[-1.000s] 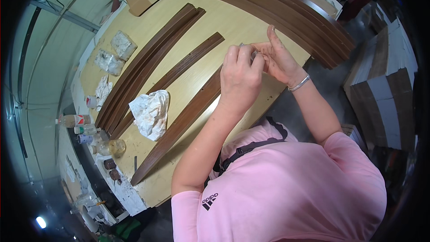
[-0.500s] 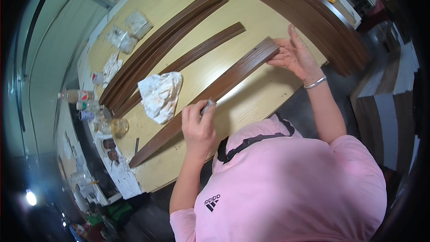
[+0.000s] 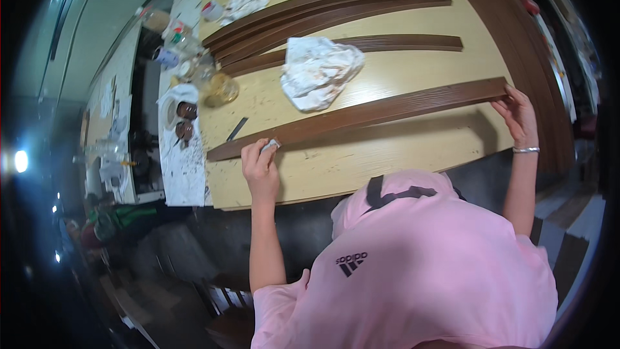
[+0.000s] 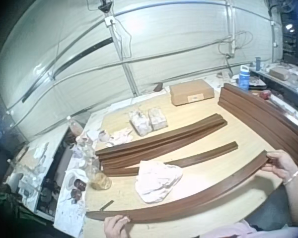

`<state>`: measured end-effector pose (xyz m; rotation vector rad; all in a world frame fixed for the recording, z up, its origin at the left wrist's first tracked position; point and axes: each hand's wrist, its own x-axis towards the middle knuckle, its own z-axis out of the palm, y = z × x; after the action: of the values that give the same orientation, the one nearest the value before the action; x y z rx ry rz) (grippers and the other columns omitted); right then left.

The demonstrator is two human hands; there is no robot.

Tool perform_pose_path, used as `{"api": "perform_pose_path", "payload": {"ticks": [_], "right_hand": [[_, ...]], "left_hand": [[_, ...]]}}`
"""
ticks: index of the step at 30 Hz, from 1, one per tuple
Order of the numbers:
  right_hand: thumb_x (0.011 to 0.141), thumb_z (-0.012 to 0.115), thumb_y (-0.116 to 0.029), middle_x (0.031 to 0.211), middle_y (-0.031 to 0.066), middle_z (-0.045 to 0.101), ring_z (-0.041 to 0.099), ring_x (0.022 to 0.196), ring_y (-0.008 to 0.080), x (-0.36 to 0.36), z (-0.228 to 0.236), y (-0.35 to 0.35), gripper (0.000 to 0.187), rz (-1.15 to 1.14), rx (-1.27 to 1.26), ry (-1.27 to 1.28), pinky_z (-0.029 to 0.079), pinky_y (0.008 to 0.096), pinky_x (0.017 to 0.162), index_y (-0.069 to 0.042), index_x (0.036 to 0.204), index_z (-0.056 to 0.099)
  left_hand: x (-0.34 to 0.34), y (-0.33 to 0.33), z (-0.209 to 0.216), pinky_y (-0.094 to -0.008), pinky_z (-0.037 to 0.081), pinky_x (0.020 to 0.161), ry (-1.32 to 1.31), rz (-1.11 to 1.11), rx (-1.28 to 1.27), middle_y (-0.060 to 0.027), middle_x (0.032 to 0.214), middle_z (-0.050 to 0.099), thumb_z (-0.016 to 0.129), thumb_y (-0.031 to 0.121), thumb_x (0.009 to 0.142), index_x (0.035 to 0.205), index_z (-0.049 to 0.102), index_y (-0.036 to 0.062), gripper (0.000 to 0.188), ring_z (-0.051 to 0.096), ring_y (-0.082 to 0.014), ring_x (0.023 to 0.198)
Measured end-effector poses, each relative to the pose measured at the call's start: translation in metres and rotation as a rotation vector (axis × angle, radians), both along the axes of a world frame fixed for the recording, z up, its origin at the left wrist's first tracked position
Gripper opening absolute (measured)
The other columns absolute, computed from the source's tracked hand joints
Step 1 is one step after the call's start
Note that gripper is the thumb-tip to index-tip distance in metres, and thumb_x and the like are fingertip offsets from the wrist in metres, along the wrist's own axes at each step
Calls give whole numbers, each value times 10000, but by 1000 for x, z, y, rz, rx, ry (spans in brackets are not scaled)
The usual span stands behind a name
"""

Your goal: The person cleans and finishes wooden boards by wiping them with a cloth, applying liquid from a bottle to the cloth, and scraping the edges with a metal blade.

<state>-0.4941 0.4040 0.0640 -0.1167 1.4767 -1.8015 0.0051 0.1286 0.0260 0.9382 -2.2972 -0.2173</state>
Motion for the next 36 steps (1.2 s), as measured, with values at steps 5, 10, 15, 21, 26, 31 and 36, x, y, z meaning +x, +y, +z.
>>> {"api": "perform_pose_path", "payload": {"ticks": [5,10,15,21,26,31,36], "right_hand": [[887,607,-159,1002,141,648,633,967,255,-25,-9,10,196,27,-51,-57,515,394,907,-4,1007,613],[902,570,-140,1078,185,620,603,1047,299,-44,-12,17,226,-4,-25,-93,471,421,981,17,1065,582],[904,565,-149,1076,189,620,608,1039,300,-48,-13,21,213,-27,37,-95,486,406,964,8,1045,583],[900,568,-159,1031,170,637,628,999,277,-46,-19,19,173,-39,121,-71,511,393,934,-19,1000,589],[894,576,-160,980,134,652,649,945,260,-43,-28,20,136,-38,168,-93,540,382,884,-43,958,600],[875,558,-138,980,118,654,653,927,251,-29,-43,12,100,-55,134,-160,556,381,844,-59,924,596],[876,563,-153,931,87,647,656,821,224,-84,-134,37,141,112,27,-259,572,373,758,-53,974,580]], "left_hand": [[49,-29,-9,-388,481,783,10,56,19,-125,978,642,636,-92,706,845,661,0,169,574,-315,912],[89,-53,-20,-390,478,790,9,112,33,-120,983,644,642,-84,700,837,655,7,164,573,-315,922],[138,-78,-32,-388,478,799,-8,195,52,-124,985,644,645,-79,698,829,647,9,158,573,-318,932],[185,-108,-44,-380,479,818,2,295,115,-139,997,650,635,-103,700,825,646,-13,154,575,-309,944],[216,-131,-56,-386,467,846,-75,408,112,-147,1008,648,628,-82,709,868,663,-15,176,566,-319,974],[205,-141,-62,-411,450,894,-191,623,-20,-166,1038,641,596,-80,696,915,678,6,249,565,-330,1004],[76,-128,-39,-410,448,917,158,364,482,-168,1020,636,538,-10,792,1025,652,0,260,578,-335,1003]]}}
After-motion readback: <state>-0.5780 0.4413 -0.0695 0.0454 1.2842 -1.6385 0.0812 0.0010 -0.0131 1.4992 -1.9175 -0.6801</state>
